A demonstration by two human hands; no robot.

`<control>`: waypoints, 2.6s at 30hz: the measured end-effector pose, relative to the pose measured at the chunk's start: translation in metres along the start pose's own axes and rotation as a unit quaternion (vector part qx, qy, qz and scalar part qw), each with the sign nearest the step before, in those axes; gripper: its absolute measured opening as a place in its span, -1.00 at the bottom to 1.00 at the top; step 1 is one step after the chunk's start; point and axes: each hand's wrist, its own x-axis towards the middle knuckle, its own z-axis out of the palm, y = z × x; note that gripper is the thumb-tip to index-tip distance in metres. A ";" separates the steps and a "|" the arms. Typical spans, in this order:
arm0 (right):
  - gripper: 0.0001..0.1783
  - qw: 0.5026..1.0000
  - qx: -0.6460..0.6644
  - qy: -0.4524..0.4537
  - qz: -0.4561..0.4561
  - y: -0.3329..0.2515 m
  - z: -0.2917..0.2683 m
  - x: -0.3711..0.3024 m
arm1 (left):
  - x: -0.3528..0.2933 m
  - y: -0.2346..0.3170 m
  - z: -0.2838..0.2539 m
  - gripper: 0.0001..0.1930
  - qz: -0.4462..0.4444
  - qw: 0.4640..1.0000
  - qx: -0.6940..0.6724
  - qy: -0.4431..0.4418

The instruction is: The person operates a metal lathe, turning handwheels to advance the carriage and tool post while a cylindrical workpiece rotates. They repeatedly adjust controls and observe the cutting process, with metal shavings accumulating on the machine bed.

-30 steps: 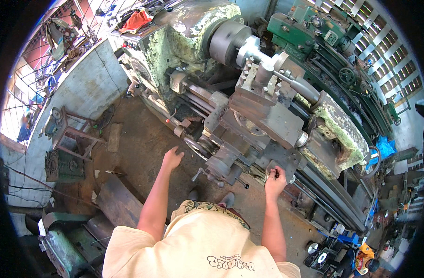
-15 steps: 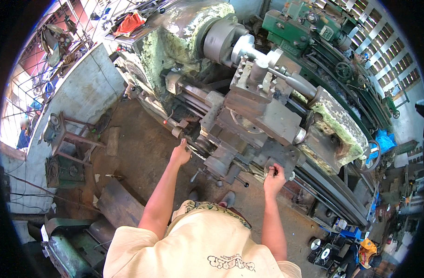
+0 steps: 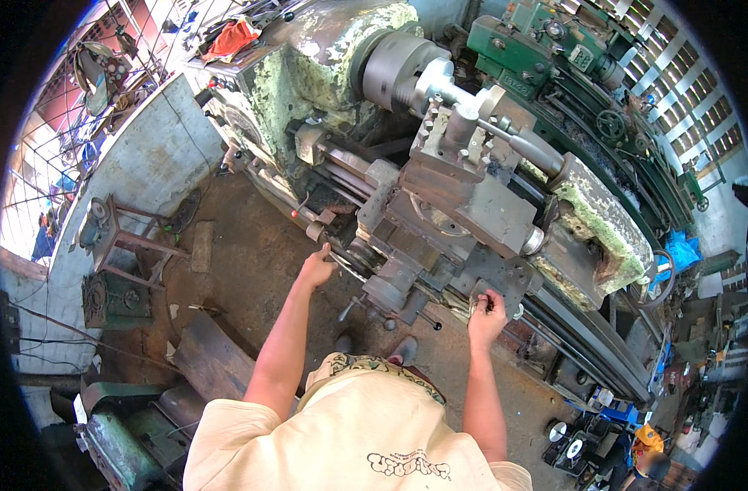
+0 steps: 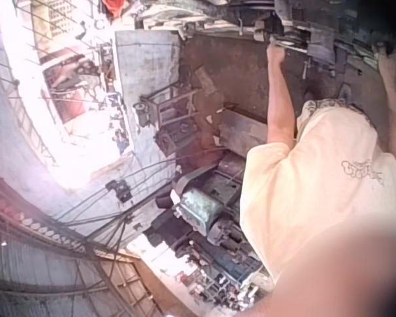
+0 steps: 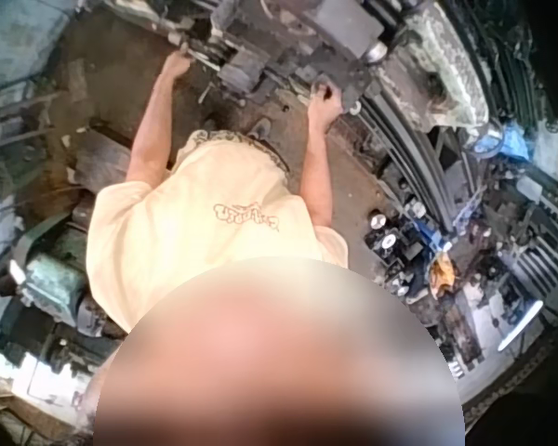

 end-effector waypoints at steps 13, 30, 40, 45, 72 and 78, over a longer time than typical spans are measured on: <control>-0.80 1.000 -0.013 0.000 -0.004 -0.008 -0.003 -0.001 | -0.099 -0.310 0.094 -0.57 -0.307 0.890 0.176 -0.287; -0.82 0.999 -0.023 -0.007 -0.042 0.008 0.002 0.001 | -0.025 -0.054 0.009 -0.38 -0.009 0.981 0.029 0.193; -0.79 0.997 -0.053 -0.007 -0.048 0.000 -0.001 0.000 | -0.005 0.017 0.024 -0.03 0.012 0.985 0.172 0.030; -0.83 0.997 -0.047 0.000 -0.055 0.002 0.000 0.000 | 0.002 0.011 0.023 0.00 0.004 0.985 0.173 0.014; -0.81 0.998 -0.058 -0.016 -0.017 -0.012 -0.004 0.000 | -0.094 -0.323 0.088 -0.61 -0.422 0.891 0.045 -0.164; -0.81 0.997 -0.058 -0.021 -0.048 -0.010 -0.003 0.002 | -0.083 -0.270 0.091 -0.63 -0.414 0.905 -0.052 -0.084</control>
